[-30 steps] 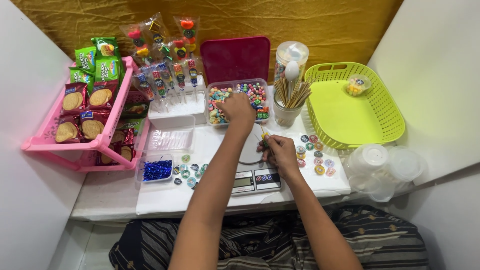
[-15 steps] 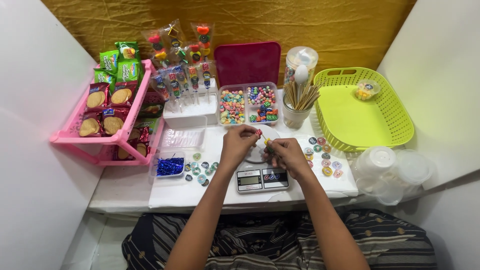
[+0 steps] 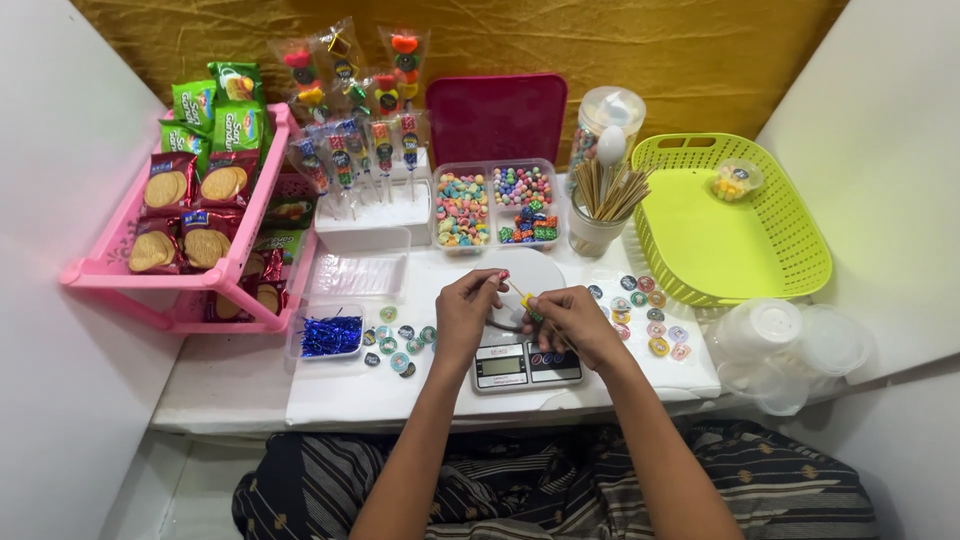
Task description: Weighing small colorful candies on a digital scale and organizing them into containers at a packing station.
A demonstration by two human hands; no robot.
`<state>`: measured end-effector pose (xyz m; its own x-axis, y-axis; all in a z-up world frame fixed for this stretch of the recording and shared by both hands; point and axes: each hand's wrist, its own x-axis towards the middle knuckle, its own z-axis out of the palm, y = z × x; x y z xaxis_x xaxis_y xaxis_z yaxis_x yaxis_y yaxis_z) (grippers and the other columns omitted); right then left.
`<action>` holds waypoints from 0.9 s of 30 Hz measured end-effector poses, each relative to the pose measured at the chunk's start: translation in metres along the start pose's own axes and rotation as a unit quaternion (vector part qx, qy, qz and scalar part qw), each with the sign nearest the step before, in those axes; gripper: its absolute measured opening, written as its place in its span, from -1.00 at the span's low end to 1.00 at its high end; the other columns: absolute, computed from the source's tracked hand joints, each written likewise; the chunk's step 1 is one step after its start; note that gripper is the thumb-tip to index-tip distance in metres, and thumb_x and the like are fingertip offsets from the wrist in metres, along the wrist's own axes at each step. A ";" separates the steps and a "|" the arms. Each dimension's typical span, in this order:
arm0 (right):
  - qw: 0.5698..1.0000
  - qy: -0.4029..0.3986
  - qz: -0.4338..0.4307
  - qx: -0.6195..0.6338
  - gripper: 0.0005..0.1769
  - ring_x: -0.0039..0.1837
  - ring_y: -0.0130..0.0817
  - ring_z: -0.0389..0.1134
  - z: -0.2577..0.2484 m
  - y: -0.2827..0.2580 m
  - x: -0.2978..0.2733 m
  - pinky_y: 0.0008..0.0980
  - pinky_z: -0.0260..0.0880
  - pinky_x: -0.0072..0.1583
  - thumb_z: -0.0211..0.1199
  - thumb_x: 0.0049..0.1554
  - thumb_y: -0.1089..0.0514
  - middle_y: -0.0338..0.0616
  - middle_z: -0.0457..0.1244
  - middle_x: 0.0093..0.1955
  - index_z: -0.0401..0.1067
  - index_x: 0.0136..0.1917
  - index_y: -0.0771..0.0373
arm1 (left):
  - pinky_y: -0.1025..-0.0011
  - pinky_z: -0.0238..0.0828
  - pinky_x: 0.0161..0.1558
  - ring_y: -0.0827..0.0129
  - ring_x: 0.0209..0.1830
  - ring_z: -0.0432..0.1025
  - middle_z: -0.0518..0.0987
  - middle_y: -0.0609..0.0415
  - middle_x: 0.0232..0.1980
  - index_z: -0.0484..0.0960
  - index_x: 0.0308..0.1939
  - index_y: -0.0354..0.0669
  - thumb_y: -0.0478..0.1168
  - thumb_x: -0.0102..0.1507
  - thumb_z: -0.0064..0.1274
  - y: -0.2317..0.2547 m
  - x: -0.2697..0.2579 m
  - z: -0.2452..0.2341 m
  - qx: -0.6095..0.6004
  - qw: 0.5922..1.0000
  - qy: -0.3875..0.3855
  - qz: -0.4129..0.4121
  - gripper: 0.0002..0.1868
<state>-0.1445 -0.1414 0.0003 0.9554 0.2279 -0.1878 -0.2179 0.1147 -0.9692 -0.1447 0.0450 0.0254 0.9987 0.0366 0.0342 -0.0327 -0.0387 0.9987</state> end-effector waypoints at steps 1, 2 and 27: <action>1.000 -0.001 0.003 -0.001 -0.71 -0.54 -0.29 0.35 0.000 0.000 -0.001 -0.57 0.22 -0.58 0.23 0.21 0.19 0.22 0.34 -0.36 0.51 -0.18 0.52 | 0.56 0.31 -0.35 0.47 -0.42 0.45 0.68 -0.16 -0.25 0.72 0.00 -0.29 -0.25 0.32 0.00 -0.002 0.000 0.001 -0.001 1.000 0.001 -0.002 -0.73; 1.000 -0.001 0.002 0.005 -0.71 -0.54 -0.29 0.36 0.001 -0.002 -0.001 -0.57 0.22 -0.58 0.23 0.21 0.18 0.21 0.33 -0.35 0.51 -0.18 0.51 | 0.57 0.30 -0.36 0.48 -0.44 0.45 0.68 -0.14 -0.29 0.73 -0.01 -0.27 -0.24 0.33 0.00 -0.004 0.000 0.001 -0.001 1.000 0.000 0.003 -0.73; 0.999 -0.029 -0.001 0.015 -0.71 -0.54 -0.31 0.35 -0.009 0.005 0.003 -0.53 0.32 -0.54 0.26 0.20 0.17 0.20 0.32 -0.37 0.52 -0.22 0.49 | 0.47 0.43 -0.21 0.40 -0.27 0.50 0.64 -0.15 -0.13 0.67 0.05 -0.29 -0.29 0.32 0.08 -0.003 -0.007 0.008 -0.013 1.000 0.015 -0.004 -0.76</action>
<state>-0.1407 -0.1490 -0.0062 0.9428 0.2828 -0.1763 -0.2234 0.1440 -0.9640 -0.1513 0.0367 0.0219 0.9974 0.0661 0.0271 -0.0264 -0.0117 0.9996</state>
